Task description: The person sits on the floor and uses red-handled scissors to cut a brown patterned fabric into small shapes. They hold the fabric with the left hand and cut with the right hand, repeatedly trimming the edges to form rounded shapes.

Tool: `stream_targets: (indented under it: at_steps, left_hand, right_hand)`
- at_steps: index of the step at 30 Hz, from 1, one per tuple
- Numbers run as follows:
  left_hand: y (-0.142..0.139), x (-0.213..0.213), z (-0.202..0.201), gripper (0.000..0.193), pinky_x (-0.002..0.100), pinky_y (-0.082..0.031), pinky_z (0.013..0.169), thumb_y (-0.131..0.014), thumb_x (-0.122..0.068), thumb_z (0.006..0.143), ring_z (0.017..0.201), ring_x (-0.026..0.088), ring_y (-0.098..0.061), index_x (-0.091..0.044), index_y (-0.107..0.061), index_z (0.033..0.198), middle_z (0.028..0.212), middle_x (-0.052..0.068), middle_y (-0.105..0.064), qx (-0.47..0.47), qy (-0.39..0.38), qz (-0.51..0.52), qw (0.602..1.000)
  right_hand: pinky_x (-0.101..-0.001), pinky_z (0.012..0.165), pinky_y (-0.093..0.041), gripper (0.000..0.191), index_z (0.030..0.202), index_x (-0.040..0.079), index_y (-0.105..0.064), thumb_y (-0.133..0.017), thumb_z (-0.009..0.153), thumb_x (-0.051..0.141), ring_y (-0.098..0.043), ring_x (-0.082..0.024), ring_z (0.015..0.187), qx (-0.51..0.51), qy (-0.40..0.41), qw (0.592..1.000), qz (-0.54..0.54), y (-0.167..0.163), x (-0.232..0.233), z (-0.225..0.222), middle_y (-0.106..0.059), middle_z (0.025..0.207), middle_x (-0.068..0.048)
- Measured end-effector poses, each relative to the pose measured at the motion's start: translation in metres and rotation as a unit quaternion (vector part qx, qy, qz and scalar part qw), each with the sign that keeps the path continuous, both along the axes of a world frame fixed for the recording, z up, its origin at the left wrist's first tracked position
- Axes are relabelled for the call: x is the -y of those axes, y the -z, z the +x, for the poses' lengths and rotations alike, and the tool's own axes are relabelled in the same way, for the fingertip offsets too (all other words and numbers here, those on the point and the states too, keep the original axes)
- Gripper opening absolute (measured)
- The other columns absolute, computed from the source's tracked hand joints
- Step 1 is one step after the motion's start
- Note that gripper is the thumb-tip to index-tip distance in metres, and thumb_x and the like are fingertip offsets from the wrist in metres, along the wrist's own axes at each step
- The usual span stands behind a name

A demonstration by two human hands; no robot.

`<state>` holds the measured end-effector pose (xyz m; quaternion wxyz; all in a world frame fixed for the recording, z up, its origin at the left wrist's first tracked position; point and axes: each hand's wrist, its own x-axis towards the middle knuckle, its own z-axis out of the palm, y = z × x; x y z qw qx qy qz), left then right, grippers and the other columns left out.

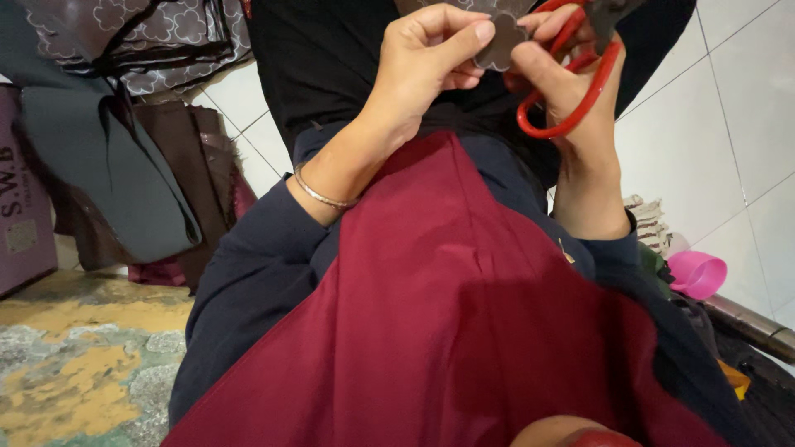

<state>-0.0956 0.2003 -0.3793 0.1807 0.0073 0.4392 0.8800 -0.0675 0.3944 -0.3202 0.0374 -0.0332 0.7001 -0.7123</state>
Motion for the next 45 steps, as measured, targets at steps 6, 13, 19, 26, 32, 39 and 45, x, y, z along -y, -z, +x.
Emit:
stream_targets:
  at_steps: [6,13,19,26,32,39,45]
  left_hand:
    - [0.007,0.000,0.002,0.024,0.023,-0.062,0.069,-0.069,-0.026,0.098,0.077,0.008,-0.072,-0.004,-0.075,0.107,0.092,0.002,-0.076,0.063,0.033,0.013,0.997]
    - [-0.003,0.000,0.012,0.019,0.024,-0.061,0.073,-0.077,-0.021,0.098,0.083,0.007,-0.069,-0.005,-0.072,0.106,0.094,0.002,-0.073,-0.019,-0.016,0.007,1.000]
    - [-0.030,0.018,0.024,0.014,0.029,-0.064,0.073,-0.075,-0.014,0.101,0.080,0.013,-0.073,-0.001,-0.070,0.103,0.091,0.008,-0.075,-0.054,0.005,0.061,0.997]
    - [-0.058,0.027,0.038,0.015,0.028,-0.063,0.067,-0.075,-0.011,0.104,0.072,0.013,-0.072,0.002,-0.069,0.103,0.091,0.011,-0.074,-0.127,0.021,0.050,0.990]
    - [-0.061,0.028,0.041,0.014,0.028,-0.064,0.069,-0.076,-0.011,0.104,0.073,0.013,-0.073,0.002,-0.069,0.103,0.093,0.011,-0.075,-0.144,0.012,0.046,0.988]
    - [-0.059,0.025,0.041,0.013,0.024,-0.062,0.070,-0.076,-0.011,0.104,0.077,0.010,-0.073,0.000,-0.071,0.103,0.093,0.009,-0.076,-0.163,-0.006,0.007,0.987]
    - [-0.060,0.027,0.041,0.013,0.027,-0.063,0.075,-0.076,-0.011,0.103,0.082,0.011,-0.074,0.000,-0.071,0.102,0.092,0.009,-0.077,-0.153,0.002,0.002,0.988]
  right_hand:
    - [-0.0282,0.076,-0.056,0.013,0.109,0.000,-0.062,-0.074,0.106,-0.005,-0.068,-0.015,0.081,-0.022,-0.005,1.000,0.008,0.023,0.002,0.000,-0.070,0.096,-0.009]
    - [-0.0246,0.074,-0.052,0.038,0.111,0.001,-0.059,-0.072,0.106,0.036,-0.063,-0.012,0.080,0.018,-0.057,0.998,0.033,0.026,-0.006,0.016,-0.064,0.094,-0.006]
    - [-0.0236,0.080,-0.046,0.088,0.124,0.001,-0.058,-0.061,0.092,0.083,-0.057,-0.010,0.087,0.022,-0.156,0.984,0.079,-0.005,0.002,0.038,-0.060,0.101,-0.004]
    - [-0.0267,0.079,-0.044,0.100,0.118,-0.003,-0.060,-0.061,0.083,0.091,-0.054,-0.013,0.087,0.041,-0.185,0.977,0.096,-0.025,0.006,0.049,-0.060,0.105,-0.006]
    - [-0.0257,0.072,-0.043,0.102,0.107,-0.002,-0.063,-0.058,0.077,0.095,-0.054,-0.011,0.079,0.037,-0.187,0.973,0.129,-0.022,0.000,0.048,-0.060,0.094,-0.004]
    - [-0.0209,0.057,-0.035,0.093,0.083,0.007,-0.055,-0.046,0.075,0.099,-0.049,-0.007,0.061,0.039,-0.189,0.963,0.188,-0.035,0.010,0.046,-0.053,0.071,0.002]
    - [-0.0214,0.057,-0.028,0.087,0.079,0.011,-0.046,-0.045,0.081,0.097,-0.042,-0.006,0.060,0.049,-0.162,0.971,0.170,-0.048,0.017,0.057,-0.044,0.063,0.004]
